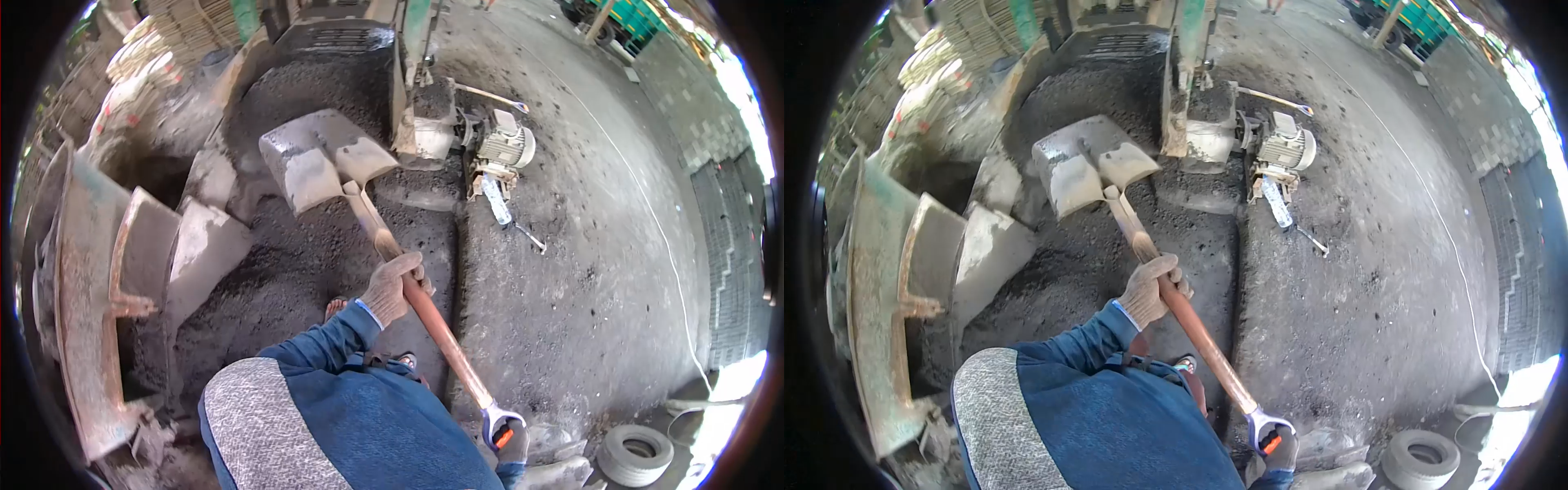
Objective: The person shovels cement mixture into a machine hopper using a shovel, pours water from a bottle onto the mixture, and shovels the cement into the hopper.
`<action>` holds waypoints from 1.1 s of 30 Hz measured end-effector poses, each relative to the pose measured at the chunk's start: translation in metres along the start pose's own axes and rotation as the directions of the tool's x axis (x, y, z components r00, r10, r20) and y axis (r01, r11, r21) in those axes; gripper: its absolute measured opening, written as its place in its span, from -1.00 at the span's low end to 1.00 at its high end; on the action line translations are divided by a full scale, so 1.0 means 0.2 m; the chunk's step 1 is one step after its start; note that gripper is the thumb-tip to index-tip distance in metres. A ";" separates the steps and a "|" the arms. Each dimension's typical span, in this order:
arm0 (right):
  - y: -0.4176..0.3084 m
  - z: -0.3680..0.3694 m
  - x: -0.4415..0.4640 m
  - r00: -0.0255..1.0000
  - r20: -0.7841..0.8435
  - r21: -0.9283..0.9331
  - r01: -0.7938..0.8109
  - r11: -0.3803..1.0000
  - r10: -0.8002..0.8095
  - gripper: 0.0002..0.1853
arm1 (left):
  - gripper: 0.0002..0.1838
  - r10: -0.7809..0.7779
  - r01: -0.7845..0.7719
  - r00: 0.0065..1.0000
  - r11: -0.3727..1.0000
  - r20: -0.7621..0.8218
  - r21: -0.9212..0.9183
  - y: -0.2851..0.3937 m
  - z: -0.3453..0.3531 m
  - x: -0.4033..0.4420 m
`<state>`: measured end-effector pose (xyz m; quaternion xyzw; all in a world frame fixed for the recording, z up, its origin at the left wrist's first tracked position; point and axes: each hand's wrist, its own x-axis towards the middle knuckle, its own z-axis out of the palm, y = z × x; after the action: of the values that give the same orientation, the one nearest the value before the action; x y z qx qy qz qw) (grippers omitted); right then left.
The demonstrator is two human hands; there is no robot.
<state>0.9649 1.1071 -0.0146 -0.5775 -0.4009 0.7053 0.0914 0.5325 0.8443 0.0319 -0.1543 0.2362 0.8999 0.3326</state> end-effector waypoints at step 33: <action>0.40 1.82 -0.29 0.908 -0.207 0.015 0.375 0.927 -0.364 -0.75 | -0.82 -0.048 0.026 0.997 0.943 0.058 0.331 1.51 -0.09 0.88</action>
<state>0.6869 0.8521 -0.0220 -0.5563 -0.4723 0.6243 0.2788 0.2030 0.7248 0.0373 -0.0712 0.3696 0.8458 0.3781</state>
